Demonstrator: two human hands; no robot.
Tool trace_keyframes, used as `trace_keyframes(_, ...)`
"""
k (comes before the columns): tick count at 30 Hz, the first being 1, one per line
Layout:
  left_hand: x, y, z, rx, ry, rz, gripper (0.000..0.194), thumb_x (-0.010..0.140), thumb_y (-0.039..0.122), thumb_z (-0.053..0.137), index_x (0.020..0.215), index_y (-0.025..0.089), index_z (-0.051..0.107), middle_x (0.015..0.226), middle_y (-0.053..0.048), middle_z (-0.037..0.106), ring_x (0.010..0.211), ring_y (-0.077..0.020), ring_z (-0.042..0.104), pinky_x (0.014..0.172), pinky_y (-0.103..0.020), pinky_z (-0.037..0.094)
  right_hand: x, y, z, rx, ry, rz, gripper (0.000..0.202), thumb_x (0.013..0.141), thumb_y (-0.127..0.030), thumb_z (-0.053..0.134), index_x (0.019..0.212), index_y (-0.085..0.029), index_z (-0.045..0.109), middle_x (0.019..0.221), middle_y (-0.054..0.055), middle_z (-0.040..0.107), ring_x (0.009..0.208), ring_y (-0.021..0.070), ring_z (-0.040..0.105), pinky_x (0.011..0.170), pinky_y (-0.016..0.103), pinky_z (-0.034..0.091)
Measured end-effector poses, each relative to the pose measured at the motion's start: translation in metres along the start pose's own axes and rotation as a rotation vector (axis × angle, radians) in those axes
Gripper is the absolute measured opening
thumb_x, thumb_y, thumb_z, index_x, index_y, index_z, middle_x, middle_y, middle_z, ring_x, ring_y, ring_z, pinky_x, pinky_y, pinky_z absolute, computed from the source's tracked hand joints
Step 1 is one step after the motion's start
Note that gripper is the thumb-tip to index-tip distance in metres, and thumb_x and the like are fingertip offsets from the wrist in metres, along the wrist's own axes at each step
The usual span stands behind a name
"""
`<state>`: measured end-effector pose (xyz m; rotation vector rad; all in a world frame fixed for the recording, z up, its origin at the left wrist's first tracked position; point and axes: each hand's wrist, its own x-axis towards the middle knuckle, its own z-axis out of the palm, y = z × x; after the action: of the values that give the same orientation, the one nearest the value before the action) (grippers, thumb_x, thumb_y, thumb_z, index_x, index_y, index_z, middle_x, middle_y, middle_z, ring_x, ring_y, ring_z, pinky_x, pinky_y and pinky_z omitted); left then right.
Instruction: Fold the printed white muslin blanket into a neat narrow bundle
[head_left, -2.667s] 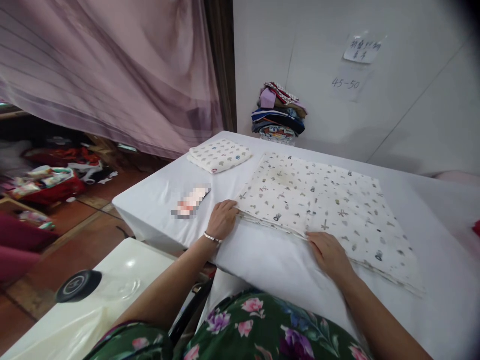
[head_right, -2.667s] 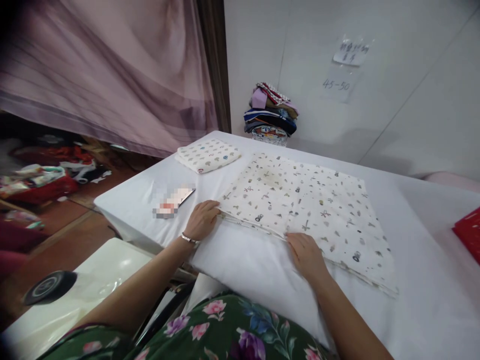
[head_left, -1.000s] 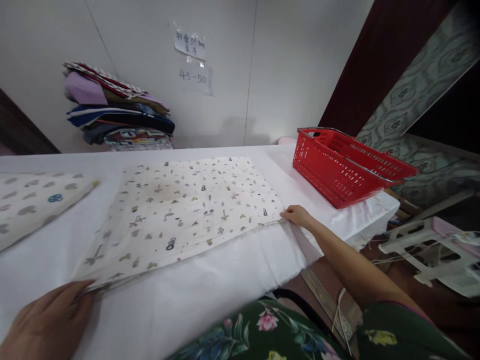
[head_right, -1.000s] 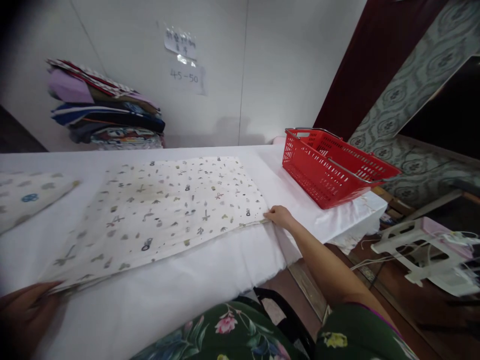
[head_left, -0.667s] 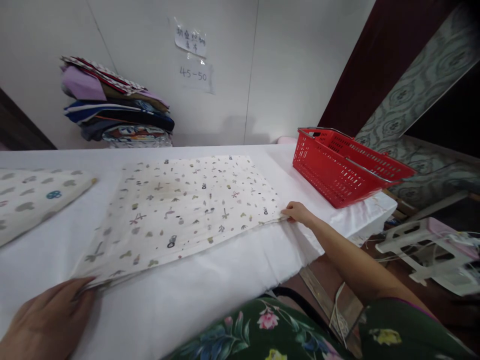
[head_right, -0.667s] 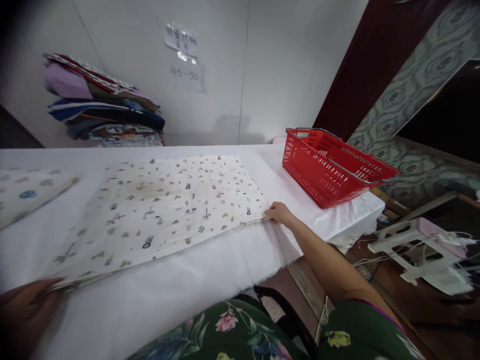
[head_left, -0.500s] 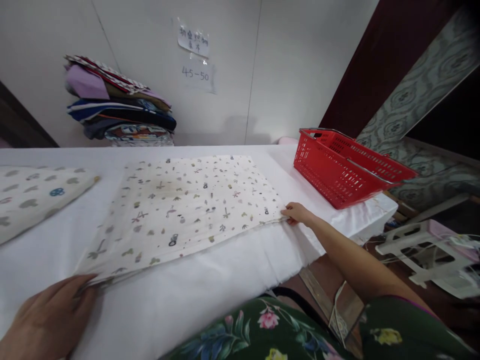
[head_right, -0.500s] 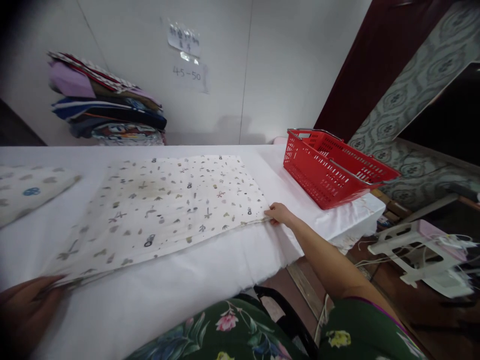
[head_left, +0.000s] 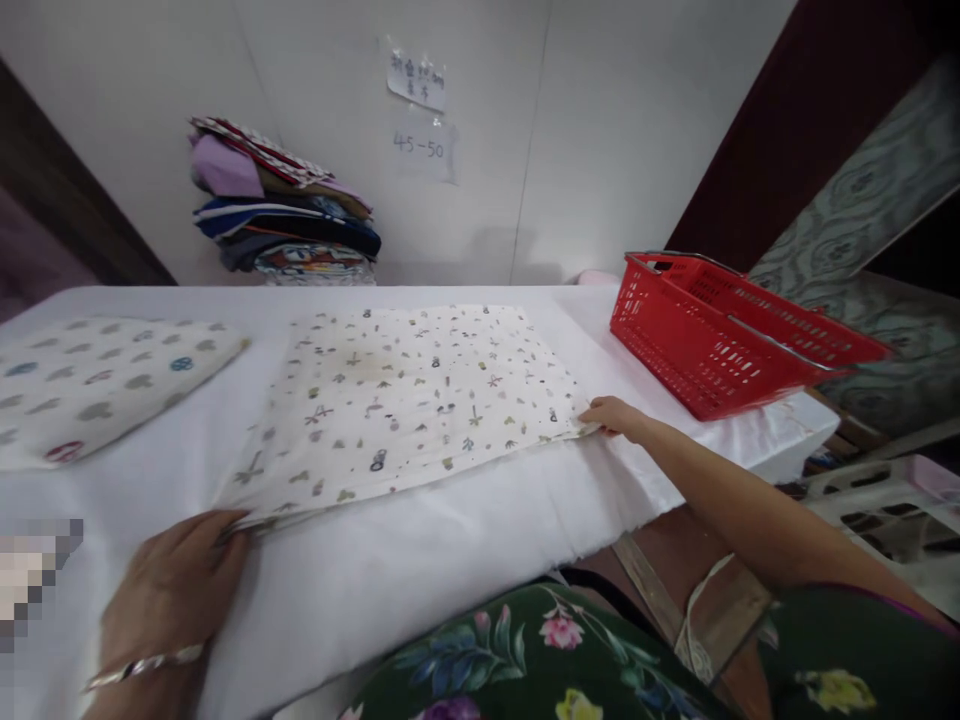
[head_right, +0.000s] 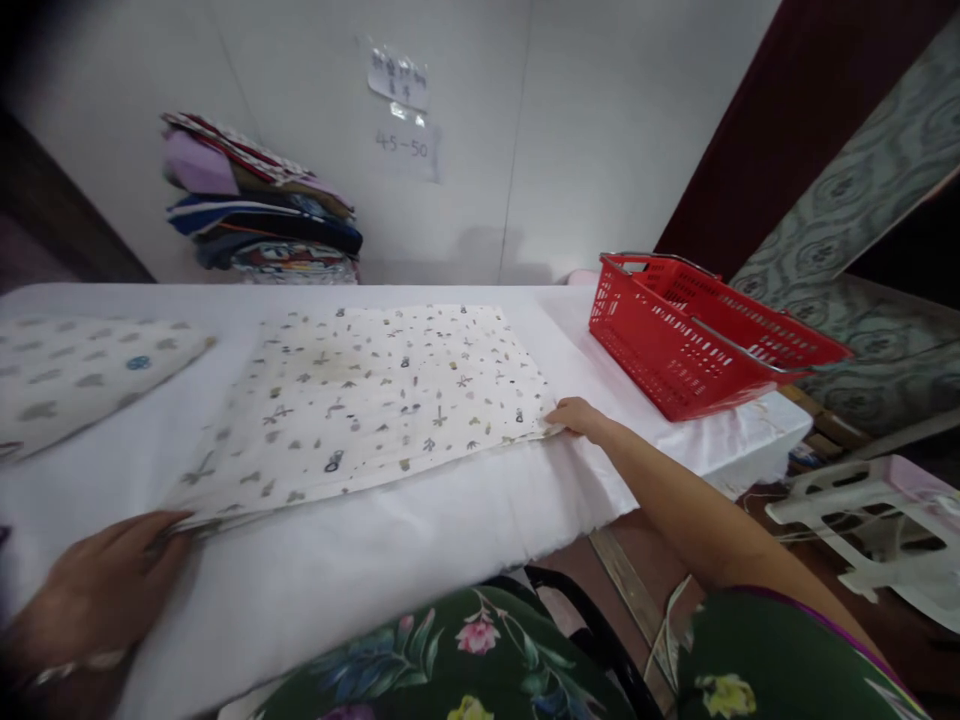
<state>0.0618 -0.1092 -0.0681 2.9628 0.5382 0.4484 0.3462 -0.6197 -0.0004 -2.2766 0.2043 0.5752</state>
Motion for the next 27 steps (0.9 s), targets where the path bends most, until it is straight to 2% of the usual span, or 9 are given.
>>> trace_keyframes(3, -0.001, 0.021, -0.019, 0.069, 0.010, -0.044, 0.033, 0.084, 0.036, 0.038, 0.098, 0.019, 0.062, 0.103, -0.007, 0.065, 0.096, -0.0256, 0.056, 0.086, -0.041, 0.047, -0.005, -0.003, -0.005, 0.089, -0.015, -0.020, 0.019, 0.068, -0.028, 0.069, 0.072, -0.017, 0.054, 0.063, 0.000, 0.058, 0.056, 0.0111, 0.055, 0.048, 0.020, 0.044)
trace_keyframes(6, -0.001, 0.032, -0.027, 0.073, -0.005, -0.044, 0.030, 0.083, 0.033, 0.039, 0.096, 0.019, 0.062, 0.101, -0.006, 0.065, 0.095, -0.0246, 0.056, 0.086, -0.040, 0.047, -0.007, 0.000, -0.013, 0.166, -0.011, -0.032, 0.020, 0.071, -0.032, 0.067, 0.074, -0.018, 0.052, 0.066, 0.001, 0.059, 0.056, 0.0115, 0.056, 0.052, 0.021, 0.047)
trace_keyframes(10, -0.002, 0.045, -0.029, 0.027, -0.042, 0.034, 0.028, 0.081, 0.029, 0.040, 0.093, 0.016, 0.063, 0.098, -0.009, 0.065, 0.097, -0.0253, 0.055, 0.088, -0.038, 0.045, -0.003, 0.013, -0.019, 0.140, 0.100, 0.063, 0.021, 0.071, -0.027, 0.068, 0.080, -0.019, 0.051, 0.059, -0.003, 0.054, 0.047, 0.0099, 0.050, 0.047, 0.022, 0.047)
trace_keyframes(12, -0.003, 0.050, -0.030, 0.018, -0.027, 0.044, 0.027, 0.080, 0.027, 0.041, 0.092, 0.016, 0.063, 0.097, -0.009, 0.065, 0.096, -0.0255, 0.055, 0.087, -0.037, 0.045, 0.000, 0.019, -0.018, 0.094, 0.103, 0.105, 0.026, 0.069, -0.024, 0.070, 0.087, -0.017, 0.053, 0.058, -0.002, 0.054, 0.044, 0.0108, 0.050, 0.047, 0.025, 0.048)
trace_keyframes(16, -0.005, 0.053, -0.029, 0.003, 0.016, 0.057, 0.026, 0.080, 0.025, 0.042, 0.093, 0.017, 0.062, 0.097, -0.009, 0.065, 0.095, -0.0245, 0.056, 0.087, -0.036, 0.045, 0.000, 0.025, -0.015, 0.034, 0.087, 0.080, 0.045, 0.070, -0.025, 0.068, 0.111, -0.014, 0.051, 0.059, 0.001, 0.058, 0.046, 0.0147, 0.055, 0.048, 0.028, 0.049)
trace_keyframes(18, -0.005, 0.051, -0.027, -0.002, 0.033, 0.057, 0.026, 0.080, 0.026, 0.042, 0.093, 0.016, 0.062, 0.097, -0.009, 0.065, 0.095, -0.0244, 0.056, 0.087, -0.036, 0.045, -0.002, 0.026, -0.016, -0.089, 0.106, 0.042, 0.054, 0.073, -0.028, 0.065, 0.121, -0.012, 0.047, 0.060, 0.004, 0.060, 0.051, 0.0180, 0.057, 0.051, 0.030, 0.050)
trace_keyframes(21, -0.007, 0.049, -0.026, 0.021, 0.074, 0.087, 0.029, 0.080, 0.026, 0.042, 0.097, 0.014, 0.062, 0.100, -0.010, 0.065, 0.097, -0.0246, 0.055, 0.088, -0.037, 0.044, -0.007, 0.028, -0.013, -0.479, 0.260, -0.167, 0.055, 0.076, -0.032, 0.062, 0.125, -0.012, 0.047, 0.079, 0.011, 0.064, 0.074, 0.0262, 0.063, 0.066, 0.038, 0.051)
trace_keyframes(24, -0.009, 0.056, -0.028, 0.043, 0.093, 0.172, 0.032, 0.083, 0.026, 0.041, 0.107, 0.014, 0.060, 0.109, -0.011, 0.063, 0.102, -0.0252, 0.054, 0.090, -0.039, 0.042, -0.016, 0.026, 0.002, -0.701, 0.437, -0.602, 0.039, 0.082, -0.029, 0.052, 0.119, -0.017, 0.053, 0.109, 0.015, 0.060, 0.103, 0.0297, 0.055, 0.086, 0.043, 0.045)
trace_keyframes(27, -0.006, 0.075, -0.031, -0.011, 0.061, 0.286, 0.031, 0.086, 0.027, 0.042, 0.111, 0.018, 0.059, 0.113, -0.009, 0.062, 0.106, -0.0244, 0.053, 0.092, -0.039, 0.040, -0.029, 0.015, 0.032, -0.616, 0.303, -0.981, 0.026, 0.089, -0.029, 0.043, 0.107, -0.021, 0.060, 0.111, 0.010, 0.059, 0.105, 0.0242, 0.053, 0.090, 0.038, 0.044)
